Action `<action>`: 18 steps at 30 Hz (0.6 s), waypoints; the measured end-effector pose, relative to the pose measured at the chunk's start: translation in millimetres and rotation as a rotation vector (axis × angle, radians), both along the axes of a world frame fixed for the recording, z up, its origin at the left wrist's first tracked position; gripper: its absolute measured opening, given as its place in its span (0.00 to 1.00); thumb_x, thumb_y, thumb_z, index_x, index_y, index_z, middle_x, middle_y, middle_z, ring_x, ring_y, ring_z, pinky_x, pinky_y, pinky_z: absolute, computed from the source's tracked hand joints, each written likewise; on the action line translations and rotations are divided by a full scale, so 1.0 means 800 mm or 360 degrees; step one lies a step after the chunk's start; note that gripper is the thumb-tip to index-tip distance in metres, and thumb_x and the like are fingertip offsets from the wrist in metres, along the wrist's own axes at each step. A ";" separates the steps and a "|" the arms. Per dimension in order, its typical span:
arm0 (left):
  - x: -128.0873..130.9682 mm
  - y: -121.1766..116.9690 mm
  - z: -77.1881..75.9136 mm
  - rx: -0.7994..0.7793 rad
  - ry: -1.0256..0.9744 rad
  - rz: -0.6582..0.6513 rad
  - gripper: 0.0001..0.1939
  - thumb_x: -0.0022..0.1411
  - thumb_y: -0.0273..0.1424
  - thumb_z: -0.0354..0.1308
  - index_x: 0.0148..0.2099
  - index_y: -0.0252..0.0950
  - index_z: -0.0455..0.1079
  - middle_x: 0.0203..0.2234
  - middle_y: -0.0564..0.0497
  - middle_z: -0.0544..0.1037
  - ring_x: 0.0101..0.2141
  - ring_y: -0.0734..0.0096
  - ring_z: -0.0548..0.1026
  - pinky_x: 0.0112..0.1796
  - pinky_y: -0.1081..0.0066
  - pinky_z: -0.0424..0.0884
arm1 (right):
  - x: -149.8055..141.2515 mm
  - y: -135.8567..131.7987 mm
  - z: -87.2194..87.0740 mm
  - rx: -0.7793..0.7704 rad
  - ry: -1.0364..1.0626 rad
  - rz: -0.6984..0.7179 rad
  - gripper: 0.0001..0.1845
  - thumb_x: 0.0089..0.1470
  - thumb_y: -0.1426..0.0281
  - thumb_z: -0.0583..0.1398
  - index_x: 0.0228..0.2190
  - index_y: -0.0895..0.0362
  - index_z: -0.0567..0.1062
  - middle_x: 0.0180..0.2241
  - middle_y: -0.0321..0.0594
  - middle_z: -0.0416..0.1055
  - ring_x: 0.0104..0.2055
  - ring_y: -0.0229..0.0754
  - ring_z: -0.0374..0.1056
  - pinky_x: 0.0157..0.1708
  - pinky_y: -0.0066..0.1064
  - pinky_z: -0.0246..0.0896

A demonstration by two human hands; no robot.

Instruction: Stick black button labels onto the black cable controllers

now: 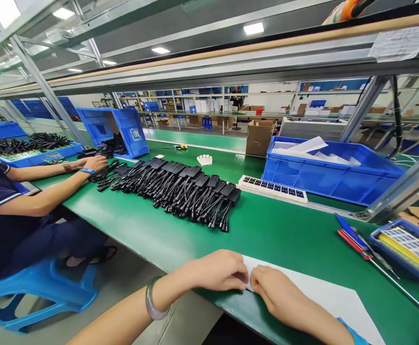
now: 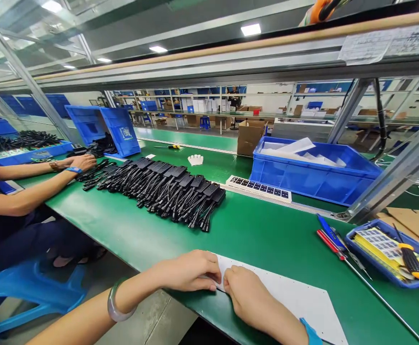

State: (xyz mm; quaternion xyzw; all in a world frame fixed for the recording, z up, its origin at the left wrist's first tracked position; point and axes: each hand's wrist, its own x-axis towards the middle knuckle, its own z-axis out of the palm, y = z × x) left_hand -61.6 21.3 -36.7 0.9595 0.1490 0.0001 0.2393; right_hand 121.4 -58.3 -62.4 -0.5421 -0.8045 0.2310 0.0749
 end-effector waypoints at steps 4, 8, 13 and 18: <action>0.015 0.004 -0.011 -0.0112 0.0004 0.0158 0.05 0.60 0.30 0.57 0.36 0.39 0.75 0.32 0.53 0.80 0.34 0.70 0.76 0.34 0.77 0.65 | 0.010 0.006 -0.002 -0.0044 0.0163 -0.0038 0.12 0.59 0.73 0.48 0.30 0.56 0.69 0.30 0.40 0.71 0.31 0.41 0.64 0.32 0.30 0.56; 0.022 0.007 -0.014 -0.0108 0.0071 0.0176 0.07 0.58 0.26 0.56 0.35 0.41 0.76 0.29 0.56 0.81 0.30 0.72 0.76 0.31 0.78 0.64 | 0.010 0.009 0.004 -0.0086 0.0210 -0.0035 0.10 0.55 0.76 0.50 0.28 0.56 0.70 0.28 0.36 0.70 0.30 0.39 0.64 0.31 0.28 0.54; 0.018 0.006 -0.009 -0.0022 0.0092 0.0158 0.07 0.59 0.28 0.55 0.34 0.36 0.74 0.27 0.50 0.79 0.30 0.66 0.75 0.30 0.74 0.64 | 0.010 0.011 0.011 -0.0083 0.0140 -0.0056 0.11 0.55 0.76 0.50 0.27 0.56 0.70 0.29 0.38 0.70 0.30 0.39 0.64 0.31 0.28 0.54; 0.003 0.006 -0.009 -0.0168 -0.0099 -0.0009 0.04 0.57 0.29 0.60 0.37 0.37 0.72 0.30 0.53 0.78 0.32 0.74 0.74 0.34 0.79 0.64 | 0.021 -0.002 0.013 -0.0158 0.0306 -0.0024 0.04 0.50 0.73 0.59 0.31 0.54 0.70 0.31 0.34 0.69 0.32 0.38 0.64 0.32 0.26 0.55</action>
